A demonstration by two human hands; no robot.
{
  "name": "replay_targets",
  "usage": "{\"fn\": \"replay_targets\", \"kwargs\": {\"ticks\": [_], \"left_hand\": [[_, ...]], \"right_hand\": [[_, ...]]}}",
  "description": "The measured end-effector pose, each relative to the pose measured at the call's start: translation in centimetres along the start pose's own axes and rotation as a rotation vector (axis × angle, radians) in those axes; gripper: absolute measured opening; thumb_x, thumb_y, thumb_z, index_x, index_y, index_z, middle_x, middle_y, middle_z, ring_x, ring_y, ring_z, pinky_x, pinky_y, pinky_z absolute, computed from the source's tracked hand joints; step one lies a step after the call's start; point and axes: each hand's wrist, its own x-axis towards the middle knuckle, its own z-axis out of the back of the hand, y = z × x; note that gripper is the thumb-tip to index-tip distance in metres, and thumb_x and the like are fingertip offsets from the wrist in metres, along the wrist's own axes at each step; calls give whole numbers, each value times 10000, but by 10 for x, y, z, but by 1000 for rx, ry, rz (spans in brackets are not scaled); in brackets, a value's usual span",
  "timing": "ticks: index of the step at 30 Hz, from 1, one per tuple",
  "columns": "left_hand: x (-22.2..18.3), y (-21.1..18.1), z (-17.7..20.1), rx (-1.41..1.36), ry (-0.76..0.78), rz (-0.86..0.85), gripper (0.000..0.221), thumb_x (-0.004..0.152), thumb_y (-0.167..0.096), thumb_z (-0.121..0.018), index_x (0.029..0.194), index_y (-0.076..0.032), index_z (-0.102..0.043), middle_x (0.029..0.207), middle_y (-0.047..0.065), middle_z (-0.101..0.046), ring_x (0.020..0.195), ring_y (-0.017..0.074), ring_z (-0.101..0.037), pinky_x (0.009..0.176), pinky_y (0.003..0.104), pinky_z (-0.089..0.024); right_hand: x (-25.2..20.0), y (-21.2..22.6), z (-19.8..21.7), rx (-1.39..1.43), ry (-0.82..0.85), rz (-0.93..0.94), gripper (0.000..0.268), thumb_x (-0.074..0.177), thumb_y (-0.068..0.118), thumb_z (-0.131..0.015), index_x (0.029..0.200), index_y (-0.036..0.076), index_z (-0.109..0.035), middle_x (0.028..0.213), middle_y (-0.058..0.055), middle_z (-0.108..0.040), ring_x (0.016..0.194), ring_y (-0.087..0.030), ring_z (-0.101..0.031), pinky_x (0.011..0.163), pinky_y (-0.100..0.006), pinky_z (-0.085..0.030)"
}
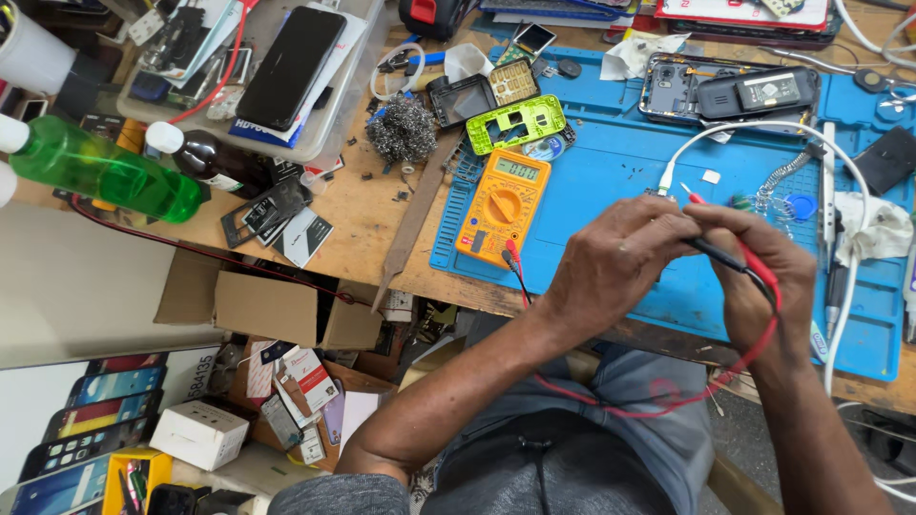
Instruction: The person repairs a mobile phone motherboard by applying solder with a soldering iron, connecting a cable to the board, and using multimeter probes to check circuit points while the board is connected to a power source.
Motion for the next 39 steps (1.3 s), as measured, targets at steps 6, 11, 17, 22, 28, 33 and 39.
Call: {"fn": "replay_targets", "kwargs": {"ticks": [6, 11, 17, 22, 28, 33, 39], "left_hand": [[18, -3, 21, 39, 235, 45, 263, 918, -193, -807, 1067, -98, -612, 1036, 67, -645, 967, 273, -699, 823, 385, -565], [31, -9, 57, 27, 459, -279, 414, 944, -77, -674, 1340, -132, -565, 1232, 60, -658, 1152, 265, -678, 996, 374, -544], [21, -16, 62, 176, 588, -228, 468, 972, -48, -619, 1425, -165, -592, 1123, 53, -738, 1057, 259, -712, 936, 421, -550], [27, 10, 90, 282, 62, -18, 251, 1042, -23, -573, 1264, -135, -597, 1253, 101, -723, 1330, 288, -654, 1079, 400, -604], [14, 6, 46, -33, -33, 183, 102, 1103, -23, -463, 1154, -82, -397, 1346, 165, -685, 1412, 386, -559, 1081, 447, -581], [19, 5, 31, -80, 88, 315, 116, 1107, -182, -416, 1142, -78, -453, 1202, 172, -687, 1157, 330, -701, 936, 433, -575], [17, 19, 30, -576, -271, 71, 397, 1202, -413, -276, 1080, -72, -439, 1208, 122, -591, 1177, 202, -553, 1082, 383, -464]], "right_hand": [[-20, 13, -2, 133, 83, 28, 342, 888, 25, -699, 1216, -35, -625, 1152, -129, -698, 1071, -198, -685, 981, -315, -567], [-21, 19, 29, -301, 364, 93, 100, 890, 41, -716, 988, 38, -736, 925, -93, -768, 859, -200, -766, 768, -329, -605], [-28, 47, 32, -498, 448, 116, 330, 738, 181, -841, 1032, 77, -735, 766, -89, -718, 686, -263, -709, 617, -373, -546], [-48, 63, 30, -780, 419, 246, 805, 781, 224, -804, 1504, 88, -477, 761, -70, -678, 679, -251, -664, 619, -416, -533], [-56, 65, 18, -1069, 445, 283, 819, 812, 343, -768, 1504, 62, -431, 684, -36, -627, 617, -204, -610, 602, -392, -519], [-78, 67, 5, -746, 495, 603, 541, 863, 300, -808, 1257, 18, -565, 658, 9, -567, 574, -156, -578, 530, -368, -481], [-71, 51, 4, -811, 238, 500, 433, 799, 181, -831, 1194, 66, -695, 760, -48, -655, 665, -202, -658, 597, -371, -529]]}}
